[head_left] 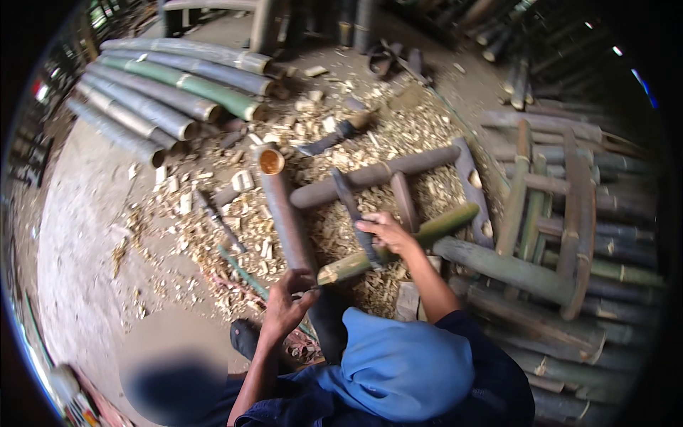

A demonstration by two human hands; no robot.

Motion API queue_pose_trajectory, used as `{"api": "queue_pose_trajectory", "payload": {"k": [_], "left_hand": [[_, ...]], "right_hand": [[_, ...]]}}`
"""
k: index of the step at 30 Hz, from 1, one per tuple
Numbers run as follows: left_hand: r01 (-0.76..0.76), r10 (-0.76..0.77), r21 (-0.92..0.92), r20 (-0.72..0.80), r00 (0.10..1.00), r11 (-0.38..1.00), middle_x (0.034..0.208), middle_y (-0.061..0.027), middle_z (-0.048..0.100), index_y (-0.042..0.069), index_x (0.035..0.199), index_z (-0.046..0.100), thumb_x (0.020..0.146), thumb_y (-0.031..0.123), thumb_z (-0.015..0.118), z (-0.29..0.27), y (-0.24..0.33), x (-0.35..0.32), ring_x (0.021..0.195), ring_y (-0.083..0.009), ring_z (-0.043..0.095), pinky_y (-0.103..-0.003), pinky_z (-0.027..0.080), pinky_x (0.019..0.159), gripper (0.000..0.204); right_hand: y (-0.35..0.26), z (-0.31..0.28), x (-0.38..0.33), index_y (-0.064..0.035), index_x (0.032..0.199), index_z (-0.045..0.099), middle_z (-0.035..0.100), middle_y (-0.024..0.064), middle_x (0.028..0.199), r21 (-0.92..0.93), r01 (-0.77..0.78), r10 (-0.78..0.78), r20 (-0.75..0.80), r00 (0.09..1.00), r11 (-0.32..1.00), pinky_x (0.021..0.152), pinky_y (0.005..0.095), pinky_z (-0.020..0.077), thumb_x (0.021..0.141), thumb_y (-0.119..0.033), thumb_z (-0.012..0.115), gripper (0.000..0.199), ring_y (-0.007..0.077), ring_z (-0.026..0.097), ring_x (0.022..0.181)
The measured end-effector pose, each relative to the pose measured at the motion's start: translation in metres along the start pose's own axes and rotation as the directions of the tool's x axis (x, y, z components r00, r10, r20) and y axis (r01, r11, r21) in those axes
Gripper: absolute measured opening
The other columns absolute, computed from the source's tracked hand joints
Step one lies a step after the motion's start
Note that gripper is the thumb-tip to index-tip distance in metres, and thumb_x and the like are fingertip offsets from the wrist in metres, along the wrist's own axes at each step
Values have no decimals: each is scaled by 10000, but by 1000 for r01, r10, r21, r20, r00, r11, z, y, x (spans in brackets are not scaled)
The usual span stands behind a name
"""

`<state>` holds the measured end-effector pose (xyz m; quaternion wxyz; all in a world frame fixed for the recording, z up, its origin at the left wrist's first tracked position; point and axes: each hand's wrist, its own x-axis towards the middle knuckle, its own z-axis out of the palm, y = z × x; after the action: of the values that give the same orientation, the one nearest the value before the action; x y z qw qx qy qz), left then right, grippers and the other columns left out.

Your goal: The person constructs a piece of bamboo furniture by hand, using a knife to shave and fit bamboo joints and a wooden mallet to secure components together.

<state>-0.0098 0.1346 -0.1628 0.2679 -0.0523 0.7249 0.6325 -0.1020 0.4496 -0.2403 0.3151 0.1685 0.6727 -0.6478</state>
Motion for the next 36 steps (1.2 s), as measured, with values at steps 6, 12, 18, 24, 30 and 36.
{"api": "queue_pose_trajectory", "payload": {"k": [6,12,18,24,30,36], "left_hand": [[114,-36,-216,337,941,970,1033,-112,730,-41,1275,609,920,237,759,19,22,80,867,-171,705,-318,580,772,475],[-126,142,-104,169,975,987,873,-44,735,3,1054,722,892,142,682,-77,30,97,780,-114,673,-265,546,715,217],[-108,105,137,26,994,985,656,79,454,49,969,663,1017,448,648,-152,41,76,589,-48,425,-254,326,523,402],[-14,-23,188,191,981,982,820,-70,731,22,991,743,868,206,647,-174,-1,81,724,-156,657,-350,522,673,242],[-16,-15,615,44,999,788,807,-141,730,76,1071,765,934,389,698,-171,-24,92,704,-265,694,-423,545,685,349],[-244,136,703,207,969,668,701,-133,696,58,943,780,915,543,725,-180,-23,112,636,-277,683,-441,526,599,489]], "right_hand": [[3,87,-30,58,1165,705,724,145,1043,-79,386,-391,-305,868,919,863,340,564,952,-267,756,392,221,698,949],[67,27,-134,36,1430,500,530,283,1352,-755,-42,-608,-558,565,654,1120,491,390,912,-210,720,614,436,504,1282],[160,59,-215,18,1489,402,537,267,1305,-659,-486,-137,-663,736,574,1053,490,440,854,-229,749,765,409,537,1213],[147,51,-215,17,1487,388,550,238,1255,-629,-418,-89,-614,784,655,986,469,478,826,-218,751,790,372,566,1146],[122,49,-222,17,1485,373,562,209,1205,-527,-336,-44,-583,811,781,919,448,516,799,-207,753,816,336,594,1079],[67,48,-222,16,1483,358,575,179,1155,-221,-163,30,-506,862,961,852,427,553,771,-195,755,842,299,622,1012]]}}
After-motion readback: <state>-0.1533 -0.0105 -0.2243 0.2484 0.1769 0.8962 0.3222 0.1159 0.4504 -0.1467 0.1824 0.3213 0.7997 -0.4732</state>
